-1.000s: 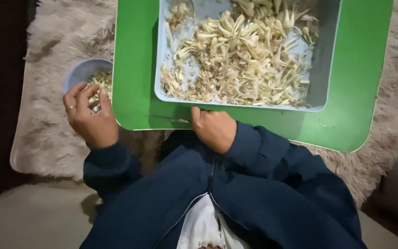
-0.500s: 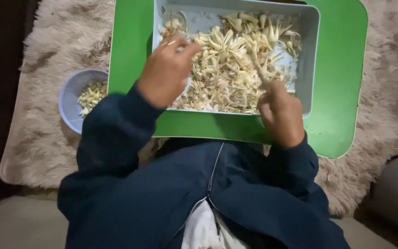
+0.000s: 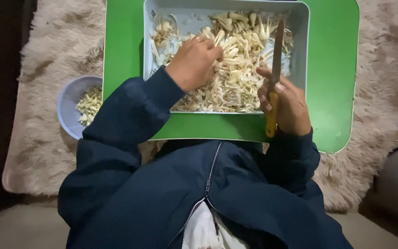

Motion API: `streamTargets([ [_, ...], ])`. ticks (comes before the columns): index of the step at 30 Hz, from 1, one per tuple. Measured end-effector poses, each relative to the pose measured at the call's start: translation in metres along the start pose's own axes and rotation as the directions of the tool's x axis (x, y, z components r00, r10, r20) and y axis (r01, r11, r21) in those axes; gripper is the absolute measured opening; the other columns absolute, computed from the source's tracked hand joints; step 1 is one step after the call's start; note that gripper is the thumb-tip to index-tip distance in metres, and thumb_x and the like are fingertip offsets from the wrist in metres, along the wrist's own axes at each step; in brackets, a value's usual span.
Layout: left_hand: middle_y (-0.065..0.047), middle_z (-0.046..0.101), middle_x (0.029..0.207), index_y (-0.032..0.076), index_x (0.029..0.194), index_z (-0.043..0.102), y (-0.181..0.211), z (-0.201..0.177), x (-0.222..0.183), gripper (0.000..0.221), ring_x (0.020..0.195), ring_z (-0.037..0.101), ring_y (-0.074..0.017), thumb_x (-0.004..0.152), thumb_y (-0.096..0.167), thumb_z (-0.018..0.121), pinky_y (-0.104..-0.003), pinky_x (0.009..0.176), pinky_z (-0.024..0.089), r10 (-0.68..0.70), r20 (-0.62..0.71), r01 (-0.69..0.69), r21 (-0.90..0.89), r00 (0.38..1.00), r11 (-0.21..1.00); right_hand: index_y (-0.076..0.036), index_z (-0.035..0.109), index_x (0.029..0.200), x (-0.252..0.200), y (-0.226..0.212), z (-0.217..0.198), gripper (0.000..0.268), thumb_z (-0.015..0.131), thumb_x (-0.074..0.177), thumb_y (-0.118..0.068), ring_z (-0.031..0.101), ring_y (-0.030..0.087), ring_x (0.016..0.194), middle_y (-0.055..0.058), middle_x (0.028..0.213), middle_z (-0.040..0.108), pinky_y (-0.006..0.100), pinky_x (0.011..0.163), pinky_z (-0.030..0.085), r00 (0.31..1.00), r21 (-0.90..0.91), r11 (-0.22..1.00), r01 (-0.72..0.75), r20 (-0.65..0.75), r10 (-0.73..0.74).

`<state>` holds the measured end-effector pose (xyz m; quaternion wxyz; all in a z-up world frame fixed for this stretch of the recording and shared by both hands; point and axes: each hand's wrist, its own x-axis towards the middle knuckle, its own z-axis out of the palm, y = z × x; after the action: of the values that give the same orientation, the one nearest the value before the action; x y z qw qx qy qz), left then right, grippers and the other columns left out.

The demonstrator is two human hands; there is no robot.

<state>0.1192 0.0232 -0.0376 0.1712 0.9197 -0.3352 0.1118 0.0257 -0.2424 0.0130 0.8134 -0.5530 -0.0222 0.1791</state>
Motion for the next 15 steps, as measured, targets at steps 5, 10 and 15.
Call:
streamTargets([
  [5,-0.017,0.062,0.111,0.004,0.127,0.066,0.002,-0.011,-0.003,0.058,0.099,0.060,-0.0381,0.070,-0.006,0.069,-0.047,0.089,0.050,-0.129,0.204,0.143,-0.053,0.970,0.988,-0.002,0.050,0.149,0.002,0.005,-0.005,0.067,0.055,0.094,-0.039,0.049,0.010,0.065,0.004,0.085,0.060,0.021,0.058,0.037,0.999,0.019,1.000,0.015,0.043,-0.016],
  [10,-0.015,0.075,0.092,0.000,0.102,0.072,-0.002,-0.008,-0.001,0.028,0.088,0.068,-0.0320,0.074,-0.002,0.079,-0.042,0.087,0.057,-0.186,0.114,0.200,-0.119,0.976,0.973,0.001,0.052,0.149,-0.003,-0.001,0.003,0.058,0.051,0.099,-0.027,0.051,0.014,0.071,0.007,0.084,0.058,0.025,0.065,0.039,0.997,-0.075,0.997,-0.006,-0.081,0.000],
  [15,-0.008,0.069,0.081,0.000,0.097,0.078,0.011,-0.043,-0.017,0.012,0.062,0.055,-0.0159,0.085,0.000,0.079,-0.028,0.061,0.050,-0.243,-0.069,0.206,-0.341,0.968,0.917,0.003,0.043,0.155,-0.009,0.005,0.015,0.056,0.052,0.103,-0.015,0.054,0.012,0.063,0.005,0.084,0.060,0.024,0.060,0.047,0.984,-0.198,0.964,0.177,0.016,-0.177],
])
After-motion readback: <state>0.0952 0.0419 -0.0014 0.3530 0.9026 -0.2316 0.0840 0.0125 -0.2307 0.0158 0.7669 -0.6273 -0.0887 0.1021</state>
